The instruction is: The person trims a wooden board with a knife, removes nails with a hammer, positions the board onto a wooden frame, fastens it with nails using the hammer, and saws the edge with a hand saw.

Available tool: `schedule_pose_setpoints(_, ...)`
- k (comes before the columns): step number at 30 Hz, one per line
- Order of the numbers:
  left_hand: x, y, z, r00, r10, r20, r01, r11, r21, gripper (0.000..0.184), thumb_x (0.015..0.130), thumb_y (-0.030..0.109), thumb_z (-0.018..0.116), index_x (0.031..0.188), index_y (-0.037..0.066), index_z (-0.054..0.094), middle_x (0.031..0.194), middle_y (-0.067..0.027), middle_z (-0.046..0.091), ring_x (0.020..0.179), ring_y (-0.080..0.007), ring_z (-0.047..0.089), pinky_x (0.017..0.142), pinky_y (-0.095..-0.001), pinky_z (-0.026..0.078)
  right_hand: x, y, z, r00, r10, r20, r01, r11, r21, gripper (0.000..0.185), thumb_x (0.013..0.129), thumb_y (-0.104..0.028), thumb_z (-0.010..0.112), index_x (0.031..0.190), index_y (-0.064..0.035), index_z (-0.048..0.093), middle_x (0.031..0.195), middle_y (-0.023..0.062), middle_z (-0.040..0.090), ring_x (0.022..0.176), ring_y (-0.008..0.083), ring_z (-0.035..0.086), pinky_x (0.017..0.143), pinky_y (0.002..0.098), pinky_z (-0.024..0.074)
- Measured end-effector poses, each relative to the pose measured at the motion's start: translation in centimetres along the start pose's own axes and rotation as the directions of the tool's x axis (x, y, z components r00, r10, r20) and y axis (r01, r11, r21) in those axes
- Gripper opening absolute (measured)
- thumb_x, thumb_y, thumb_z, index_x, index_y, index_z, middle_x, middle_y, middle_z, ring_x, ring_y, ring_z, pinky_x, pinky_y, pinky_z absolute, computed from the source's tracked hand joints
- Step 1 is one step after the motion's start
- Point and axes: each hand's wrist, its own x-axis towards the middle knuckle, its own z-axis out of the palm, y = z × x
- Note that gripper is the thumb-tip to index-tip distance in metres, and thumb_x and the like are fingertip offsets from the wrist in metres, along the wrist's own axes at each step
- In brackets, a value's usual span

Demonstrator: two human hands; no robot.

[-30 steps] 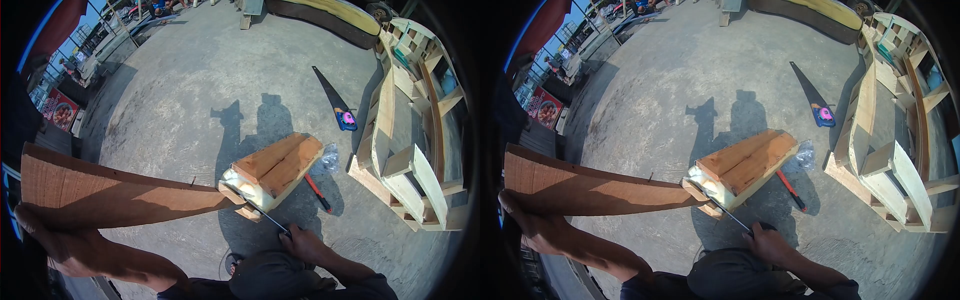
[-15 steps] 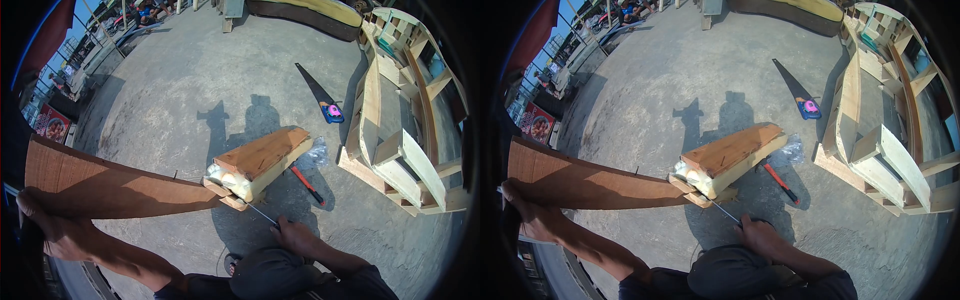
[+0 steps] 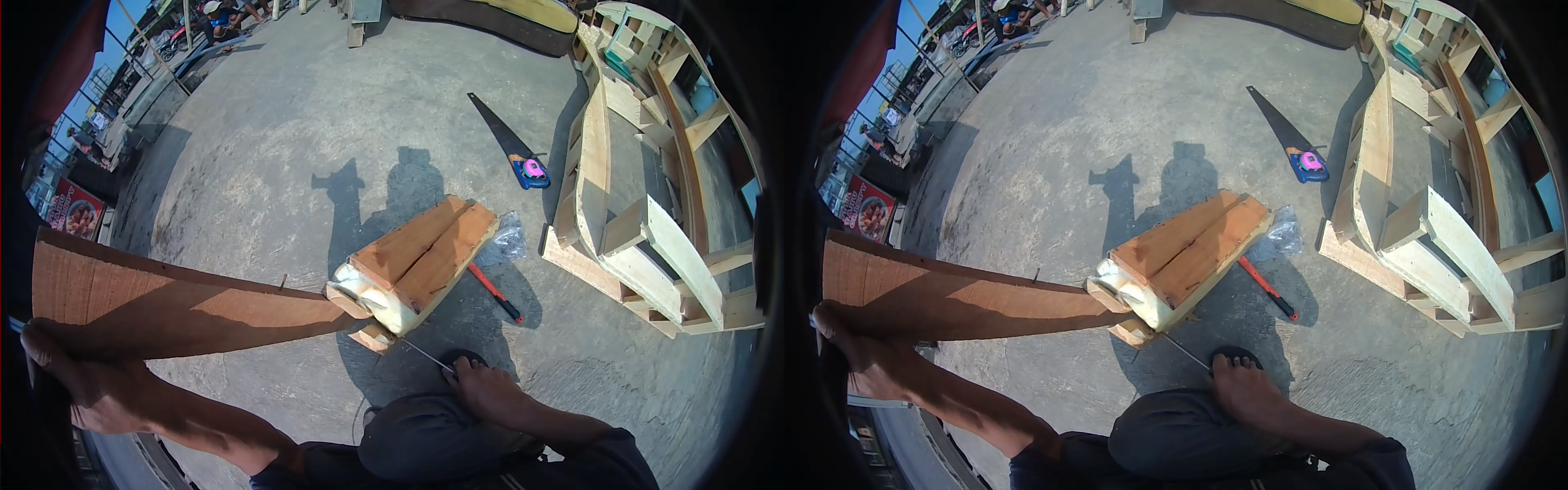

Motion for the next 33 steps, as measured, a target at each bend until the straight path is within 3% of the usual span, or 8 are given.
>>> schedule_pose_setpoints(2,0.4,-0.2,0.0,0.999,-0.003,0.041,0.003,1.0,-0.017,0.047,0.091,0.046,0.072,0.102,0.001,0.074,0.094,-0.0122,0.074,0.074,-0.0173,0.072,0.065,-0.032,0.061,2.3,-1.3,-1.9,0.931,0.219,0.292,-0.217,0.975,-0.041,0.04,0.103,-0.037,0.048,0.113,0.0013,0.05,0.094,0.0284,0.069,0.088,0.0505,0.067,0.082,0.0574,0.0539)
schedule_pose_setpoints(9,-0.2,-0.6,-0.1,1.0,0.011,0.008,-0.011,1.0,0.003,0.049,0.092,0.047,0.07,0.102,-0.001,0.073,0.088,-0.0124,0.074,0.072,-0.0155,0.071,0.06,-0.0284,0.06,2.3,-2.3,-2.5,0.843,0.398,0.36,-0.394,0.915,-0.088,0.042,0.105,-0.039,0.041,0.113,0.0011,0.051,0.093,0.0296,0.069,0.091,0.0499,0.068,0.082,0.0581,0.0529)
schedule_pose_setpoints(19,-0.1,-1.4,-1.0,0.996,-0.07,0.063,0.081,0.979,-0.189,0.038,0.092,0.035,0.073,0.115,0.005,0.069,0.107,-0.0111,0.072,0.085,-0.0216,0.073,0.074,-0.04,0.063,5.7,1.0,4.6,0.932,0.239,0.273,-0.169,0.952,-0.257,0.034,0.1,-0.025,0.047,0.108,0.0085,0.049,0.089,0.0317,0.069,0.08,0.0473,0.07,0.072,0.0536,0.0576)
schedule_pose_setpoints(21,-0.9,0.0,-0.5,0.99,-0.136,0.025,0.136,0.991,0.005,0.039,0.092,0.039,0.072,0.111,0.005,0.071,0.102,-0.0086,0.073,0.08,-0.0186,0.072,0.072,-0.0363,0.061,6.5,1.8,5.5,0.961,0.156,0.231,-0.084,0.952,-0.294,0.034,0.099,-0.023,0.047,0.108,0.0089,0.049,0.09,0.0317,0.069,0.08,0.0475,0.07,0.072,0.0533,0.0577)
schedule_pose_setpoints(23,-1.0,0.7,-0.4,0.998,-0.069,0.012,0.068,0.994,0.083,0.042,0.093,0.043,0.07,0.106,0.003,0.071,0.092,-0.009,0.073,0.076,-0.0152,0.071,0.071,-0.0316,0.059,6.0,1.0,4.5,0.913,0.279,0.298,-0.194,0.939,-0.283,0.035,0.098,-0.025,0.047,0.109,0.0086,0.049,0.094,0.0311,0.069,0.085,0.0476,0.07,0.076,0.0535,0.0574)
schedule_pose_setpoints(25,0.1,0.2,0.1,0.999,0.022,-0.026,-0.018,0.99,0.14,0.047,0.094,0.047,0.067,0.101,0.0,0.071,0.081,-0.0093,0.072,0.071,-0.0118,0.069,0.069,-0.0268,0.057,5.8,2.4,5.6,0.892,0.363,0.27,-0.322,0.929,-0.185,0.057,0.093,-0.044,0.055,0.117,0.0076,0.049,0.092,0.031,0.069,0.091,0.0463,0.07,0.083,0.0548,0.0546)
schedule_pose_setpoints(29,0.3,0.4,-0.6,0.998,-0.058,0.006,0.058,0.998,0.032,0.041,0.093,0.047,0.069,0.097,0.006,0.074,0.082,-0.0061,0.071,0.07,-0.0106,0.066,0.074,-0.0319,0.054,7.8,5.2,8.1,0.92,0.256,0.298,-0.197,0.957,-0.215,0.064,0.092,-0.047,0.059,0.121,0.0091,0.048,0.096,0.0319,0.068,0.096,0.0457,0.069,0.086,0.0542,0.0538)
schedule_pose_setpoints(33,0.8,0.2,-0.5,0.999,-0.026,0.046,0.02,0.992,0.124,0.045,0.092,0.051,0.068,0.099,0.007,0.073,0.079,-0.0076,0.068,0.076,-0.0159,0.067,0.081,-0.0381,0.053,8.5,6.3,8.7,0.937,0.178,0.3,-0.097,0.959,-0.266,0.064,0.088,-0.046,0.062,0.117,0.01,0.049,0.098,0.029,0.068,0.098,0.0439,0.069,0.086,0.052,0.0546)
